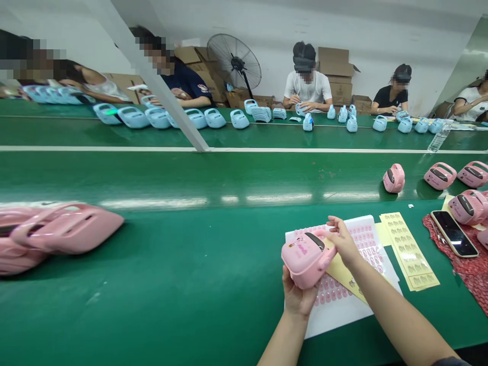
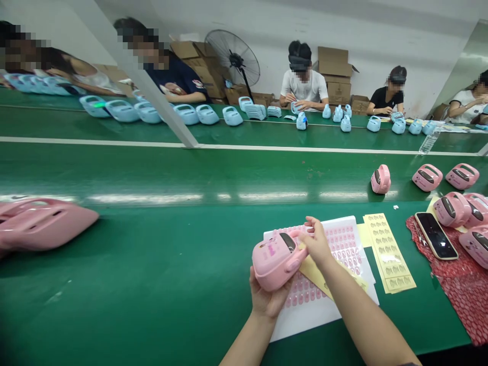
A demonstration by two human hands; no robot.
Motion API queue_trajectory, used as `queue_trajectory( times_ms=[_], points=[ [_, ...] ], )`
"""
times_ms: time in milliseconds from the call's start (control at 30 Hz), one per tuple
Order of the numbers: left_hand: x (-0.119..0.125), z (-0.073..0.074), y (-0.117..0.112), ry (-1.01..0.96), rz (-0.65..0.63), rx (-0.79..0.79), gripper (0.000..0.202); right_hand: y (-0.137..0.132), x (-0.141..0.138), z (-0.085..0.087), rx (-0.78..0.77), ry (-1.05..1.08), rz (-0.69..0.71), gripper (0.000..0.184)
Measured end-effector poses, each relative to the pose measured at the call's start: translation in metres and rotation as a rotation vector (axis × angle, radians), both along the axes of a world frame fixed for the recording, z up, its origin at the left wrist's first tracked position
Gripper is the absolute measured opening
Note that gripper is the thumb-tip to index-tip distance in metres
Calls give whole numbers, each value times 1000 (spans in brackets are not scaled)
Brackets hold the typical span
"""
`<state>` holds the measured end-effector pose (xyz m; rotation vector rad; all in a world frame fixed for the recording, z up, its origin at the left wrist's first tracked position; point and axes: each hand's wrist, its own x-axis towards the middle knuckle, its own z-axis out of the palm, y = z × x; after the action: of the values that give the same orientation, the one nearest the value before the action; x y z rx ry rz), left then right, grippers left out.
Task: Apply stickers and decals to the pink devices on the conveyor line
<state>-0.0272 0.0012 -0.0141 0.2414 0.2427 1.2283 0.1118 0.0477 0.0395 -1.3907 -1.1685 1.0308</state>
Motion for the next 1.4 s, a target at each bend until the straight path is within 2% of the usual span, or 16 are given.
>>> queue_trajectory(
  times_ms=[100,167,233,367,500,567,667,733,800,867,967,1033,1167,1400],
  points=[
    [-4,-9,-5,152,-11,26,61,25,16,-2,-79,-216,27,33],
    [-5,-7,-8,273,-19,50,72,37,21,-2,-71,-322,47,27],
    [-4,0,-10,363,-14,84,76,46,21,-3,-55,-349,74,20],
    [0,17,-9,493,4,135,64,56,14,-1,-46,-352,126,9],
    [9,30,-5,641,197,133,82,59,13,6,-45,-260,165,8],
    [14,35,-5,769,296,177,93,54,18,13,-37,-201,164,5],
    [20,36,-7,1040,412,314,92,35,28,29,-9,-56,190,9],
    [23,32,-8,1165,452,429,85,16,34,42,1,88,295,11],
    [24,26,-9,1210,436,537,80,-4,37,52,-11,134,411,14],
    [23,18,-8,1237,379,641,79,-21,37,59,-20,59,453,14],
    [20,10,-7,1310,315,783,84,-34,35,61,7,-108,406,11],
    [19,7,-7,1340,320,843,86,-36,33,60,22,-165,377,10],
    [20,6,-6,1365,373,893,84,-37,32,59,21,-188,374,13],
    [22,4,-7,1365,389,899,84,-42,32,62,78,-262,393,14]
  ],
)
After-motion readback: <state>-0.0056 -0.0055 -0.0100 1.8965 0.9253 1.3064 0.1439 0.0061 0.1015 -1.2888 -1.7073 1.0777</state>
